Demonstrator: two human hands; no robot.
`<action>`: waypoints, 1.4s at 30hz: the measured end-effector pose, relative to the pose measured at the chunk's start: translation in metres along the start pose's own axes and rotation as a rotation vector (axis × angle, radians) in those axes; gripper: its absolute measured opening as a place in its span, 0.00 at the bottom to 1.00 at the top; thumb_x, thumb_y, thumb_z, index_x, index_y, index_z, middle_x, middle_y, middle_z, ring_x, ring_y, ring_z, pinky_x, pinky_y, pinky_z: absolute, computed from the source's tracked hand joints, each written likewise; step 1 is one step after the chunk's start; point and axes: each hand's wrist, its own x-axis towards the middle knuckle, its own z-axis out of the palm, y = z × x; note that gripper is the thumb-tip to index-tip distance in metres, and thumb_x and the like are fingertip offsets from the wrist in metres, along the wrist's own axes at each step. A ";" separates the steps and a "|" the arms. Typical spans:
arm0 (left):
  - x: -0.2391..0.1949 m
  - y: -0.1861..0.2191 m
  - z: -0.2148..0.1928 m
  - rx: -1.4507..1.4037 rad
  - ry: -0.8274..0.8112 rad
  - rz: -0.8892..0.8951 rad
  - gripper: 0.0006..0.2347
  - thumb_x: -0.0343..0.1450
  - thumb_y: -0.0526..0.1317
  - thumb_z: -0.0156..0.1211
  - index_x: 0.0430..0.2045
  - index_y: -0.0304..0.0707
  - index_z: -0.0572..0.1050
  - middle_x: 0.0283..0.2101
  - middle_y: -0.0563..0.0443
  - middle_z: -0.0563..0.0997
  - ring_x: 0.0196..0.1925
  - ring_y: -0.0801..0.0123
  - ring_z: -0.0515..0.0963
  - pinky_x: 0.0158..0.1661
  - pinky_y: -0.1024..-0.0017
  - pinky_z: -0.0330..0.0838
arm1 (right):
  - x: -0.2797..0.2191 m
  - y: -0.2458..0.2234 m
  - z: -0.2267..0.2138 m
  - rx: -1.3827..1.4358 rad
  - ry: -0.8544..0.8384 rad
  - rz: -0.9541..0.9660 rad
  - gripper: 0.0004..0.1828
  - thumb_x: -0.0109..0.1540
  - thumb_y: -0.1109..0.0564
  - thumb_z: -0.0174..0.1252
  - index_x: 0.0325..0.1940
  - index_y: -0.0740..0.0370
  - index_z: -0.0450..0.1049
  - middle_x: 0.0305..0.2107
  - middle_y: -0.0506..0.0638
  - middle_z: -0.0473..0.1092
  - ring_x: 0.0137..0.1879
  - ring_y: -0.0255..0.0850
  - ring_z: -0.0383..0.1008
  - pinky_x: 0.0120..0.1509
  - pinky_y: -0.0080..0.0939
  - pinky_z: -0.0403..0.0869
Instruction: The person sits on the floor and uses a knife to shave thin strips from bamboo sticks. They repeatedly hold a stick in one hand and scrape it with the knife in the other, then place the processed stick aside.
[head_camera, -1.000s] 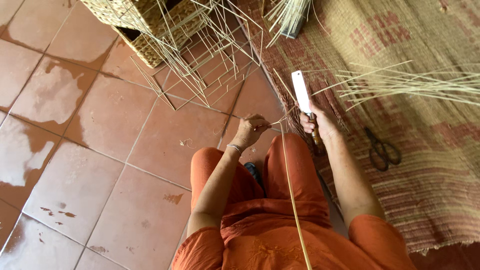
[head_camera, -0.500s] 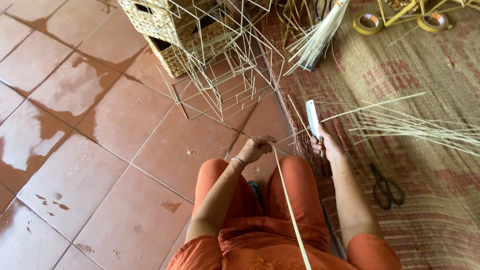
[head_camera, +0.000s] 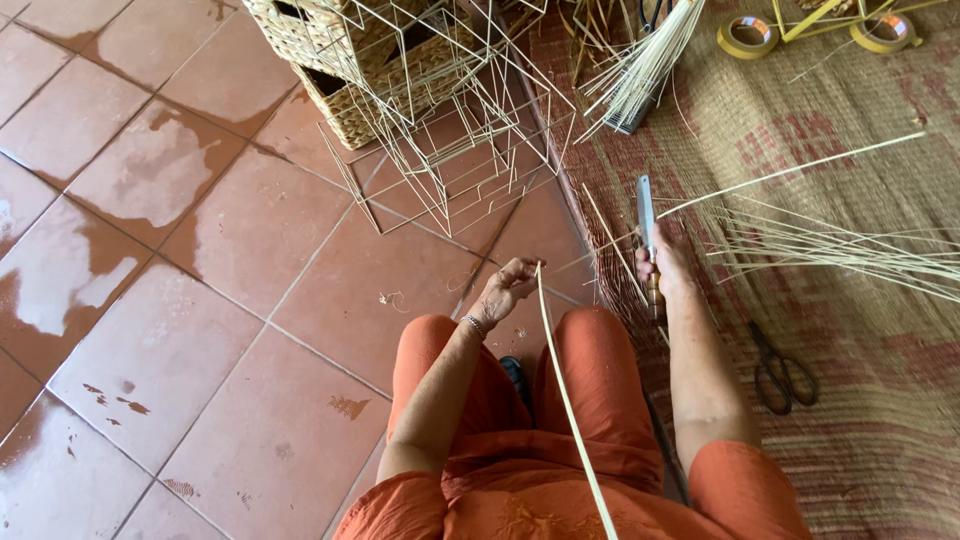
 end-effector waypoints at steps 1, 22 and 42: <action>0.000 -0.002 0.000 -0.040 0.016 0.013 0.04 0.74 0.35 0.56 0.40 0.37 0.75 0.55 0.59 0.79 0.49 0.75 0.76 0.49 0.73 0.73 | 0.003 -0.003 0.002 0.011 0.043 0.009 0.22 0.71 0.39 0.51 0.50 0.58 0.76 0.20 0.45 0.69 0.18 0.30 0.63 0.17 0.33 0.64; 0.078 0.007 0.096 0.365 -0.011 0.038 0.01 0.80 0.32 0.57 0.40 0.34 0.75 0.28 0.43 0.82 0.29 0.70 0.79 0.34 0.70 0.75 | -0.055 -0.019 -0.079 0.247 -0.273 -0.419 0.38 0.73 0.32 0.50 0.74 0.65 0.66 0.24 0.46 0.67 0.21 0.32 0.60 0.25 0.35 0.62; 0.227 -0.043 0.260 0.898 -0.192 0.425 0.07 0.69 0.32 0.65 0.37 0.47 0.82 0.39 0.44 0.82 0.37 0.50 0.83 0.37 0.56 0.77 | -0.125 0.099 -0.204 -0.492 0.258 -0.012 0.19 0.61 0.41 0.61 0.42 0.59 0.74 0.33 0.50 0.76 0.32 0.37 0.77 0.37 0.42 0.82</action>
